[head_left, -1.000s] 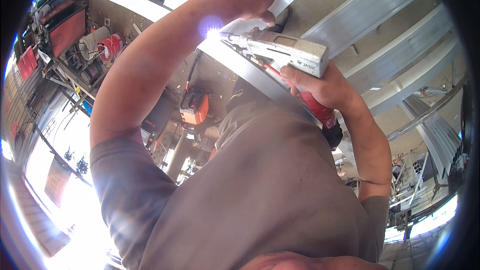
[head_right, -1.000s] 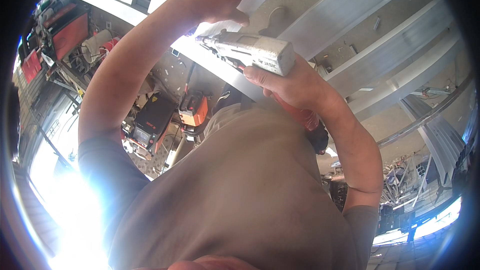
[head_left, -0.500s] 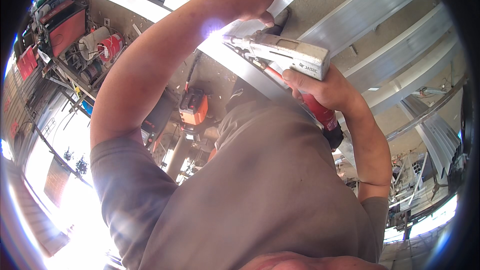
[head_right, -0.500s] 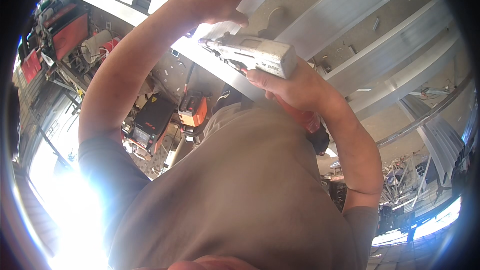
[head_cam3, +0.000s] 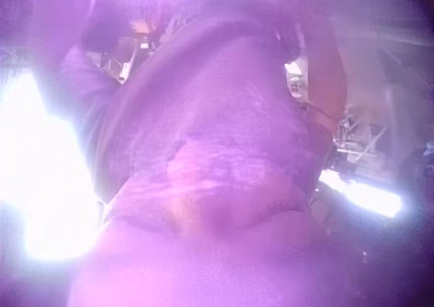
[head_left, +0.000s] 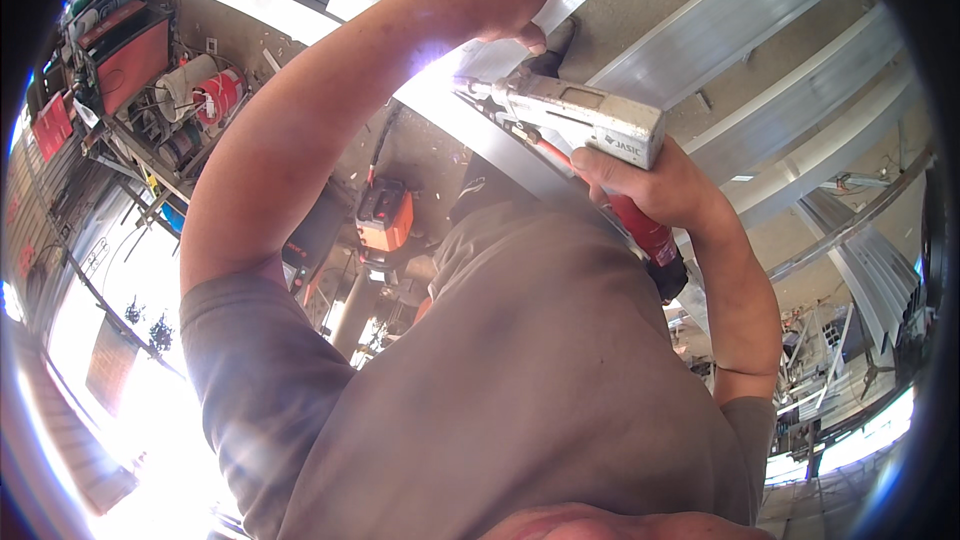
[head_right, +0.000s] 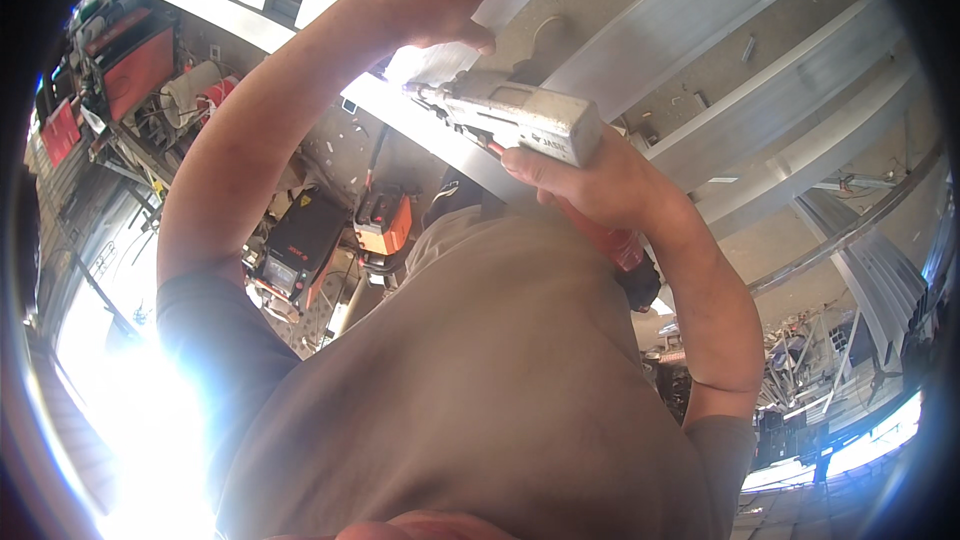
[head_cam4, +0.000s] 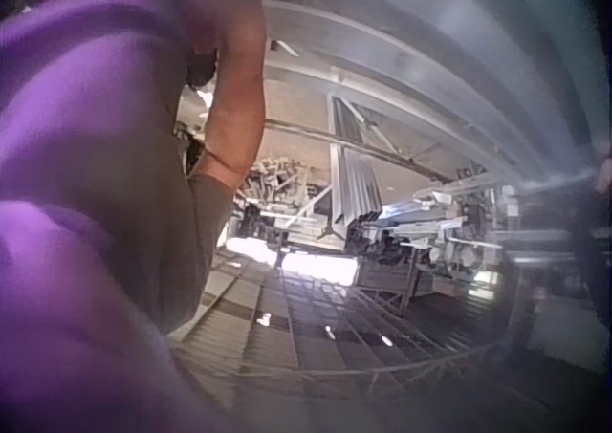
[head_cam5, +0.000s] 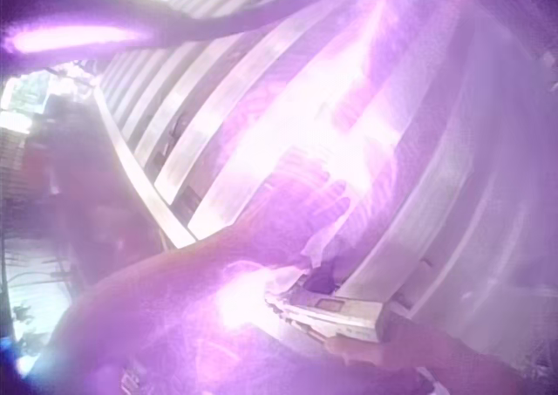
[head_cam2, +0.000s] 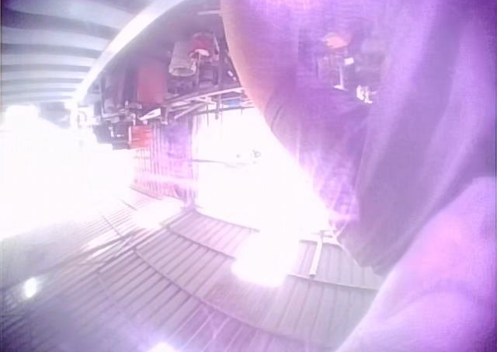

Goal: The person places multiple long metal slats into a curved metal frame, aligning them one by one. Then the person uses a handheld rivet gun to fasten the slats to the frame at several points.

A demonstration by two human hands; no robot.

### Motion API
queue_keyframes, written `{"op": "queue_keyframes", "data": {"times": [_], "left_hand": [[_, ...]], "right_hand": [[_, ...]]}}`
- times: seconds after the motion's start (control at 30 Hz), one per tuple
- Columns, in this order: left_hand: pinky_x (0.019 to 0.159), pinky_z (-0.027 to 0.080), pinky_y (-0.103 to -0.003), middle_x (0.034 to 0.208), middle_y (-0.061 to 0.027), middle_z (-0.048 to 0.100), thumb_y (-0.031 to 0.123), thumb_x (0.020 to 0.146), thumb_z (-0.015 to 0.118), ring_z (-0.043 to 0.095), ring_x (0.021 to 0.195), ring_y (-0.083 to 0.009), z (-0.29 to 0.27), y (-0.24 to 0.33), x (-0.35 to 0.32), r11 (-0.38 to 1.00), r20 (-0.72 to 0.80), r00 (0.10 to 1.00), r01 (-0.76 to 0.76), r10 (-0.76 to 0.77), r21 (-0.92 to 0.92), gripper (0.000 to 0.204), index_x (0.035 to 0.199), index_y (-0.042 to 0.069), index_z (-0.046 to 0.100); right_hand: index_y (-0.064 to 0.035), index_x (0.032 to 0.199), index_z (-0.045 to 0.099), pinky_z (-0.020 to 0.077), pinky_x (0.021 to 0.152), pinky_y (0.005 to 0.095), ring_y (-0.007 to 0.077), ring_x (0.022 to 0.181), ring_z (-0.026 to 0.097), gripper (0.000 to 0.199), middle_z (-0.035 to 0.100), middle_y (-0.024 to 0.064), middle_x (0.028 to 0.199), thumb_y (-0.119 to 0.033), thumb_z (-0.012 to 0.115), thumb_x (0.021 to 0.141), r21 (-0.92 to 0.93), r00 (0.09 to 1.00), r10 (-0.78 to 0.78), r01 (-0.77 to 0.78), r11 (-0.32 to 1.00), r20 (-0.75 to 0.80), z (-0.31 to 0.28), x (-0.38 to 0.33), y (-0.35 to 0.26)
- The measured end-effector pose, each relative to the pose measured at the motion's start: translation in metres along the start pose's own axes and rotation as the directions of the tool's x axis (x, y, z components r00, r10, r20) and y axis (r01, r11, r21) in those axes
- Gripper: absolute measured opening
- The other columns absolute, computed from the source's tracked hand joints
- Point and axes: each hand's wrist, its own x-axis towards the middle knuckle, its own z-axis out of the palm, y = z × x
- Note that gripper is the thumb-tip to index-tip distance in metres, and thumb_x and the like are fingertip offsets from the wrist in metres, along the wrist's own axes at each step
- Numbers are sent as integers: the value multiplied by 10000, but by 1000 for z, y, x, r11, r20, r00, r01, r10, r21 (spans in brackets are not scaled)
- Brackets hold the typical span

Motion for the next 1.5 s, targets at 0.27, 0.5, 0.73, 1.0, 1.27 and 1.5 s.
{"op": "queue_keyframes", "data": {"times": [0.27,0.5,0.73,1.0,1.27,1.5], "left_hand": [[1130,475,-527,1337,-124,639,197,923,776,607,1267,-270,-50,23,-3,988,-11,988,151,-151,10,543,1415,80,579],[1252,251,-511,1637,-163,336,258,859,846,317,1507,-304,-27,14,-11,999,-108,994,6,-11,-50,893,1598,105,367],[1331,64,-536,1761,-140,154,319,836,866,90,1633,-314,2,1,-14,979,-99,994,-66,48,-193,1069,1673,103,237],[1285,153,-502,1689,-132,245,312,847,854,187,1559,-291,-12,6,-12,986,-102,994,-48,32,-162,976,1627,104,305],[1232,260,-466,1604,-126,362,296,855,846,315,1472,-263,-13,5,-10,989,-116,993,-44,28,-138,871,1572,105,390],[1186,353,-435,1530,-121,464,281,862,839,427,1397,-239,-13,4,-7,994,-122,992,-27,13,-110,781,1524,106,464]], "right_hand": [[-24,1307,662,545,720,315,141,862,652,413,727,51,1104,-302,701,1004,-15,999,41,-41,999,-2,-1,-6,-1],[-11,1348,644,546,729,317,144,856,651,468,734,59,1110,-297,711,984,5,1000,18,-18,1000,-2,-2,-8,2],[-13,1361,641,543,735,321,141,890,647,478,731,57,1134,-273,724,968,38,1000,29,-29,999,-7,-2,-13,5],[-28,1408,610,530,803,317,132,989,628,521,711,51,1182,-267,727,959,43,999,53,-52,998,-13,-4,-20,11],[-31,1424,602,532,798,302,119,962,622,540,703,35,1188,-254,739,952,66,997,83,-83,994,-1,-6,-24,17],[-36,1432,598,540,769,299,111,895,623,549,701,35,1165,-263,748,955,49,997,72,-71,996,-18,-8,-29,23]]}}
